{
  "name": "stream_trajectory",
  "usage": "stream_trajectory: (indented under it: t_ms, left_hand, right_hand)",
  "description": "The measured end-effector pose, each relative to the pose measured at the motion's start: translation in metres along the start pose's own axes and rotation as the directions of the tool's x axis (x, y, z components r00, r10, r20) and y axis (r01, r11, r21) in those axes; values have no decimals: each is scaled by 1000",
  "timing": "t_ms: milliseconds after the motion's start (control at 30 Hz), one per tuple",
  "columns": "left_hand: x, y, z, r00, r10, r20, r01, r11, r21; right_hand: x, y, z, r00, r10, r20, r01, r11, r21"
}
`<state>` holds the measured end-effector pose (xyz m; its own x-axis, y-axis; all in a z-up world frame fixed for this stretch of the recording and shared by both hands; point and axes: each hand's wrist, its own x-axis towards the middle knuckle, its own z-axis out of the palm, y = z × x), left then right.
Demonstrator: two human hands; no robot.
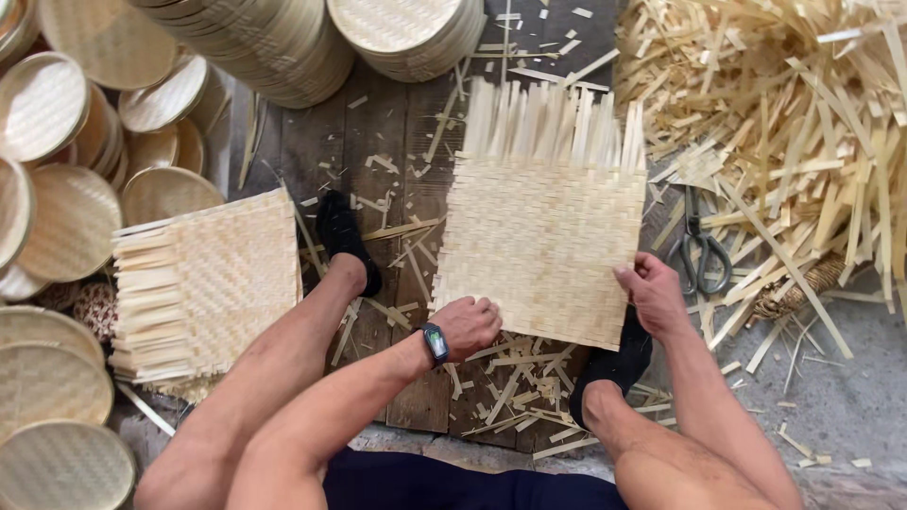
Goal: The person assembles a woven bamboo tray by placing a circular rim over a woven sheet, trimming the excess material with shears, and inserting a circular wooden base into the center.
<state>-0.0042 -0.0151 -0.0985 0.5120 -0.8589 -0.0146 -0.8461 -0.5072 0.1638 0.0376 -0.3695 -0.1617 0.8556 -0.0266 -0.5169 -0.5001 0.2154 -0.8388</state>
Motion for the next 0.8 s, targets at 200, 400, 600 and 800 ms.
stream_trajectory:
  t_ms: [200, 400, 600, 800]
  left_hand:
    - [17, -67, 35, 351, -932, 96, 848, 272, -455]
    - [-2, -146, 93, 292, -806, 515, 364, -404, -839]
    - [-12, -140, 107, 314, -810, 496, 335, -394, -856]
    - [-14, -131, 81, 306, -860, 408, 392, -277, -877]
  right_hand:
    - [24, 32, 14, 996, -69, -64, 71, 997, 23]
    - [21, 22, 23, 991, -79, -108, 74, 996, -49]
    - [25, 27, 28, 981, -99, -165, 74, 985, -153]
    - [27, 36, 30, 951, -192, -243, 119, 951, -285]
